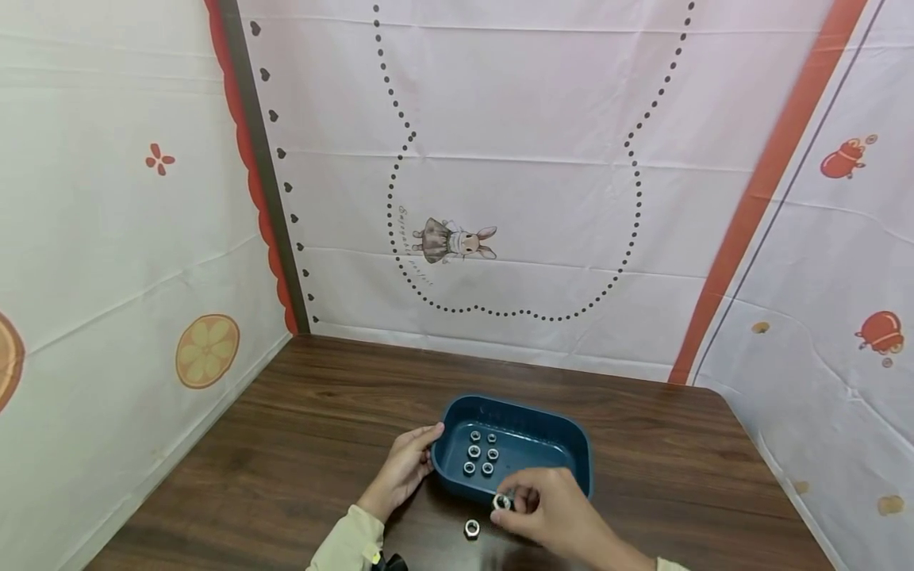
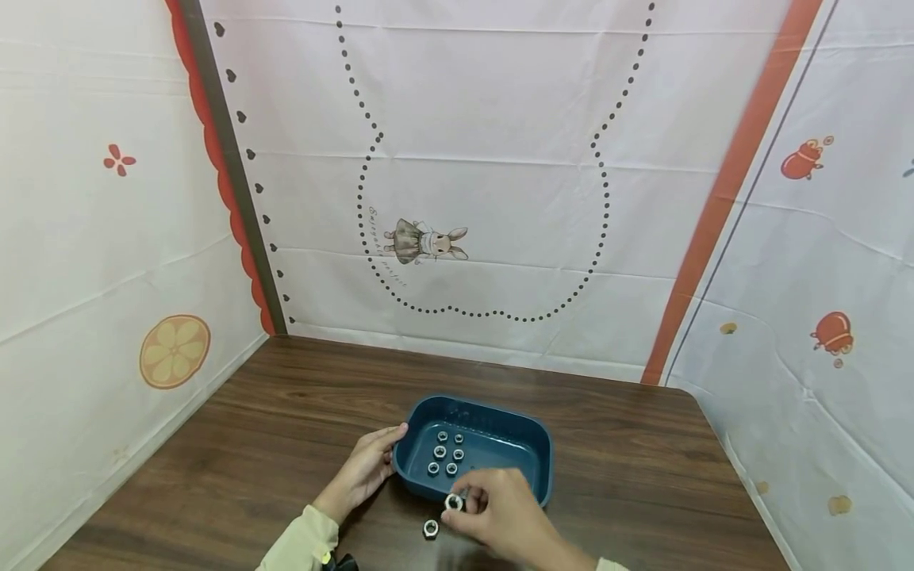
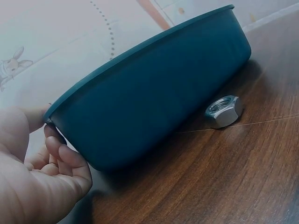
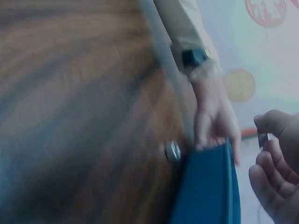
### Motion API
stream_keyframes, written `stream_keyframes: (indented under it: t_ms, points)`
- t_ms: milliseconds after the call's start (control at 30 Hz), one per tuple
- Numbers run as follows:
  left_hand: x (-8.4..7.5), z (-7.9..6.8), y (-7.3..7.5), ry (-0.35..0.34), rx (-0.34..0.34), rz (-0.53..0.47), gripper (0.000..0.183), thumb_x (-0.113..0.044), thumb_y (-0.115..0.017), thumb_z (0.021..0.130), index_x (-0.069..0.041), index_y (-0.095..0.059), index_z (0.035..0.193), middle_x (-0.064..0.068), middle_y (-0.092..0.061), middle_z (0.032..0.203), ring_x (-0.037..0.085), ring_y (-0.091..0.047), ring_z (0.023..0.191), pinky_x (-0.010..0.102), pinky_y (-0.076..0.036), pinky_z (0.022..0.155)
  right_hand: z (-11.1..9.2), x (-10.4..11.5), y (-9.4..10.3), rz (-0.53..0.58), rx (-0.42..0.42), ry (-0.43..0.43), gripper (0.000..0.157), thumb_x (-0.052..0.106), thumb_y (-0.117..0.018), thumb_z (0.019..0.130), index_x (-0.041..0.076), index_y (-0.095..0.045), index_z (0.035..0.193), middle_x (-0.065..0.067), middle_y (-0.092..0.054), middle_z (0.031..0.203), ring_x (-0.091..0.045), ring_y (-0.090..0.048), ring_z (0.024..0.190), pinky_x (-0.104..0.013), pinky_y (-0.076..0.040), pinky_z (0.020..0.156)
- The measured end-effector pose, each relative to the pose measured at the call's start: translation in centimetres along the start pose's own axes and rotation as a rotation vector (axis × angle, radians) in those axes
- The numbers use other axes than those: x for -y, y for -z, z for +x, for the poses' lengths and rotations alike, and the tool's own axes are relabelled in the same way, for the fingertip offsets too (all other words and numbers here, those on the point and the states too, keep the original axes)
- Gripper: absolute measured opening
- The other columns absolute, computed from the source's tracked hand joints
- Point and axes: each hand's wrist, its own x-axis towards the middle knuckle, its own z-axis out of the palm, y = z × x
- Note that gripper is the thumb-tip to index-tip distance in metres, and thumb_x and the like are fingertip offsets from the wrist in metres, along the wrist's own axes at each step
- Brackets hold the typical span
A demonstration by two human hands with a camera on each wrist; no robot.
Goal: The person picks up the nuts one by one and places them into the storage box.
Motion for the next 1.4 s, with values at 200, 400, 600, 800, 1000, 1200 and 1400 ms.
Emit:
stream_keyframes:
  t_ms: [200,400,600,800,1000,1200,1400]
  points:
    - [-0.2,0.0,-0.2,0.026,-0.037,0.005,0.033,-0.027,-0.066,0.091,0.003,-0.06,0.104,-0.005,-0.053,0.072,0.003,-0.045,0.059,0.018,-0.042,0.057,1.3,-2.3,3.0,-0.053,-0.017,0.037,0.017,0.036,-0.075,0.082,0.023,-0.07,0.093,0.012,-0.05,0.058,0.002,-0.039,0.047,-0.021,-0.042,0.045]
    - [-0.2,0.0,-0.2,0.036,-0.044,0.011,0.036,-0.027,-0.066,0.091,0.004,-0.059,0.105,-0.004,-0.052,0.072,0.003,-0.045,0.059,0.018,-0.041,0.057,2.6,-4.4,5.0,-0.072,0.042,0.093,0.018,0.04,-0.072,0.083,0.027,-0.069,0.096,0.011,-0.047,0.057,0.001,-0.033,0.045,-0.019,-0.034,0.043]
    - [-0.2,0.0,-0.2,0.045,-0.049,0.014,0.04,-0.029,-0.068,0.089,0.005,-0.06,0.108,-0.004,-0.054,0.075,0.004,-0.047,0.061,0.019,-0.043,0.059,4.1,-5.9,6.0,-0.123,0.099,0.178,0.014,0.033,-0.074,0.084,0.027,-0.07,0.096,0.012,-0.048,0.063,0.001,-0.036,0.049,-0.018,-0.035,0.046]
    - [-0.2,0.1,-0.2,0.042,-0.057,0.016,0.038,-0.029,-0.067,0.09,0.004,-0.061,0.107,-0.004,-0.054,0.074,0.004,-0.047,0.06,0.019,-0.043,0.058,5.7,-7.2,6.2,-0.145,0.214,0.195,0.017,0.026,-0.077,0.082,0.029,-0.071,0.098,0.008,-0.05,0.069,0.0,-0.043,0.057,-0.019,-0.041,0.052]
    - [-0.1,-0.2,-0.2,0.028,-0.043,0.017,0.037,-0.028,-0.066,0.091,0.005,-0.06,0.107,-0.003,-0.056,0.074,0.004,-0.048,0.06,0.019,-0.044,0.058,7.1,-8.1,5.6,-0.092,0.342,0.205,0.016,0.026,-0.075,0.084,0.023,-0.073,0.099,0.005,-0.051,0.069,-0.001,-0.043,0.058,-0.018,-0.04,0.053]
    - [-0.1,-0.1,-0.1,0.038,-0.044,0.016,0.039,-0.03,-0.067,0.09,0.004,-0.06,0.109,-0.004,-0.057,0.075,0.004,-0.048,0.06,0.019,-0.045,0.058,8.0,-8.8,4.6,-0.096,0.454,0.204,0.018,0.025,-0.073,0.086,0.015,-0.074,0.101,0.01,-0.048,0.066,0.001,-0.042,0.057,-0.016,-0.039,0.055]
    - [-0.1,-0.1,0.0,0.041,-0.046,0.019,0.043,-0.03,-0.067,0.09,0.006,-0.059,0.112,-0.003,-0.058,0.077,0.004,-0.049,0.062,0.019,-0.045,0.059,8.9,-8.8,3.9,-0.088,0.537,0.194,0.017,0.019,-0.073,0.085,0.014,-0.074,0.102,0.008,-0.048,0.06,0.001,-0.041,0.053,-0.015,-0.038,0.053]
